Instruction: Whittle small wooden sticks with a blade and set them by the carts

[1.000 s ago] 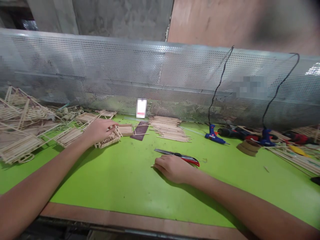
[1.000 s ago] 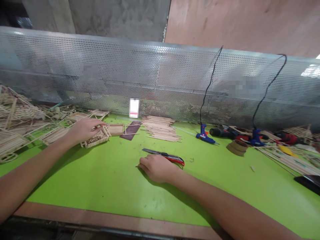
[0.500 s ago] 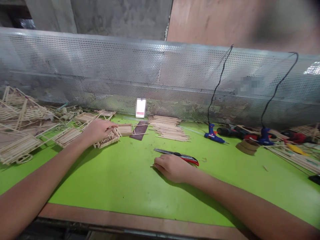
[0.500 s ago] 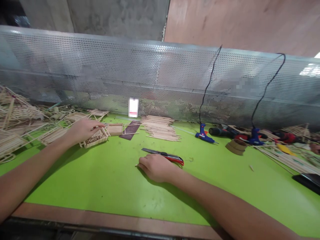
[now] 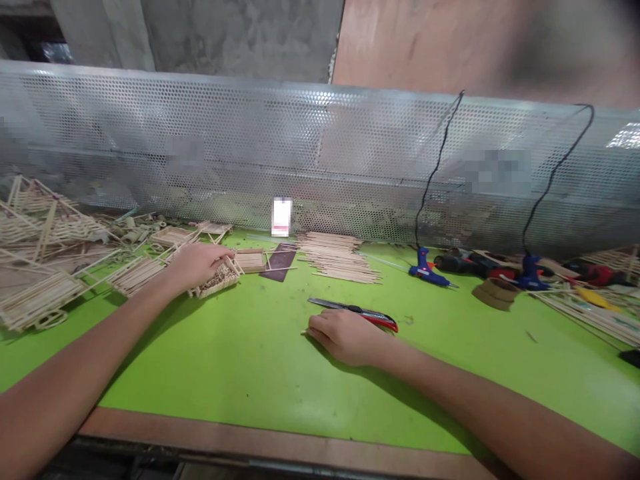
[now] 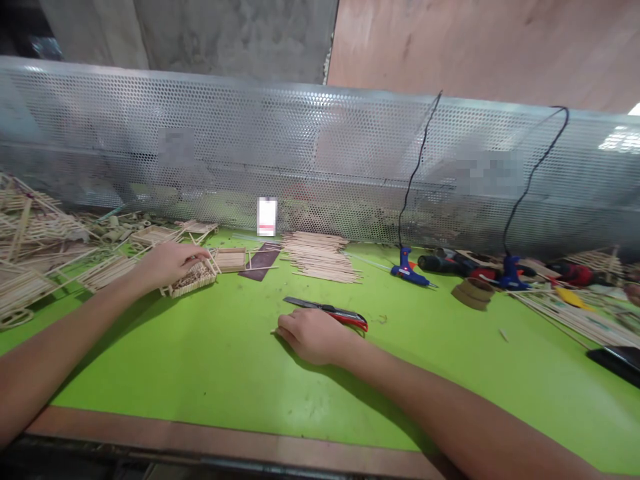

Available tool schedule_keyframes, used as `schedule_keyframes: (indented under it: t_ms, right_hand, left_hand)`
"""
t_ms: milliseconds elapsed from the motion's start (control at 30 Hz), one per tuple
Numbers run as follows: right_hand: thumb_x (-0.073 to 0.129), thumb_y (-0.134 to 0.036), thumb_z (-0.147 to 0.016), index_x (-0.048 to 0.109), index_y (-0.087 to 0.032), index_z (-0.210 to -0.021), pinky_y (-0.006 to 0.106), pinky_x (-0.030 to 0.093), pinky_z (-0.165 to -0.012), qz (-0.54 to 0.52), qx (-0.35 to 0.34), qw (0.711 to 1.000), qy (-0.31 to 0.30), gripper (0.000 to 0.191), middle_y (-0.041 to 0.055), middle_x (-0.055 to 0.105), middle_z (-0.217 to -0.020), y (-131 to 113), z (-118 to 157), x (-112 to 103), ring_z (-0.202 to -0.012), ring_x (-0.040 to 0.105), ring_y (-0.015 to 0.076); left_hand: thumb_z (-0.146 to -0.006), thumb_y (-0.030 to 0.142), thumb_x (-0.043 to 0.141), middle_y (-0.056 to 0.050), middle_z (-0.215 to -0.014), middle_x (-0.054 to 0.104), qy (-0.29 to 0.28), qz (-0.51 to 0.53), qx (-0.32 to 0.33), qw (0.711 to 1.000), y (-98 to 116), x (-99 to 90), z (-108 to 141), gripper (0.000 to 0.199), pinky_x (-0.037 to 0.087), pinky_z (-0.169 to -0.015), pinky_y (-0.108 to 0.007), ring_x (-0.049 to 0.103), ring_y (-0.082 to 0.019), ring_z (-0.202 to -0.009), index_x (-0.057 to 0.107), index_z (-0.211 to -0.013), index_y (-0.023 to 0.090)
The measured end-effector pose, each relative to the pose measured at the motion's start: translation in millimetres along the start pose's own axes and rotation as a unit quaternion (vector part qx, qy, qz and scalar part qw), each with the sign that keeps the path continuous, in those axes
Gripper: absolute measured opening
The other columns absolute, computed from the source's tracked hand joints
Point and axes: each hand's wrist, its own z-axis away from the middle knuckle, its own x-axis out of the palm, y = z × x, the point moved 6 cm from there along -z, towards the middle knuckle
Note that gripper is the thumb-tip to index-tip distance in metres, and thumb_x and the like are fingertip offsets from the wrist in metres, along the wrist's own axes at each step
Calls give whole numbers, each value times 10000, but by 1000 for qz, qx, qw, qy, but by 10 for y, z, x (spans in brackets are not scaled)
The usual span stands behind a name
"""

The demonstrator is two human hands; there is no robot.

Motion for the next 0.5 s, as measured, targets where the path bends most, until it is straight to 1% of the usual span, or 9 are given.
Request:
schedule_keyframes:
  t_ms: [67,167,233,300,367,400,433,500]
  right_hand:
    - [426,-341,-1102,607,-183,-875,312,369,-686,-2,1,1000,-1,331,55,683,-804,-1,-2,-2,-707,596,177]
    - [424,-343,-1103,609,-184,-881,311,375,-690,-3,-2,1000,4,330,56,685,-808,-5,-4,-10,-714,599,179]
    - [423,-343,-1103,609,-185,-877,313,375,-687,-1,-3,1000,7,333,54,687,-807,-4,-5,-11,-708,598,178]
    - [420,-341,-1104,605,-186,-872,313,378,-687,-2,-4,1000,5,334,51,688,-807,-1,-2,-7,-706,597,178]
    - [410,-342,-1107,598,-188,-872,313,384,-697,-7,-7,1000,5,338,51,686,-814,4,7,-1,-713,599,179]
    - [400,-349,-1110,594,-189,-869,314,387,-706,-9,-7,1000,7,348,52,684,-817,9,12,-2,-717,600,180]
    - [397,-353,-1110,590,-189,-874,318,386,-710,-8,-4,1000,9,346,57,683,-820,20,17,-3,-723,602,186]
    - [390,-366,-1112,583,-194,-889,322,385,-718,-7,5,1000,7,342,60,685,-835,46,19,-3,-745,611,195]
  left_hand:
    - [-984,253,477,-58,-1049,803,-10,-2,-2,1000,-25,41,-3,372,471,-532,-296,600,-166,-518,772,-1211,265]
    - [-966,232,509,-44,-1036,804,-7,1,0,1000,-69,78,-32,346,490,-586,-298,635,-174,-570,777,-1177,284]
    - [-960,240,508,-41,-1061,801,-10,1,-8,1000,-73,71,-51,355,492,-596,-306,650,-182,-592,775,-1187,296]
    - [-966,262,484,-53,-1060,799,-23,-7,-24,999,-26,17,-27,384,480,-580,-310,643,-184,-580,765,-1227,292]
    - [-989,306,444,-76,-1014,797,-32,-17,-36,999,82,-106,73,419,466,-568,-309,621,-183,-559,748,-1275,264]
    - [-1005,370,432,-84,-1004,794,-28,-15,-39,999,149,-199,153,445,468,-572,-310,617,-184,-557,723,-1321,253]
    - [-1020,461,418,-84,-1036,790,-7,-5,-29,1000,233,-322,247,483,478,-593,-312,626,-184,-580,696,-1359,258]
    - [-1014,564,407,-62,-1134,776,44,9,16,999,405,-582,463,519,511,-713,-326,684,-208,-759,701,-1341,289]
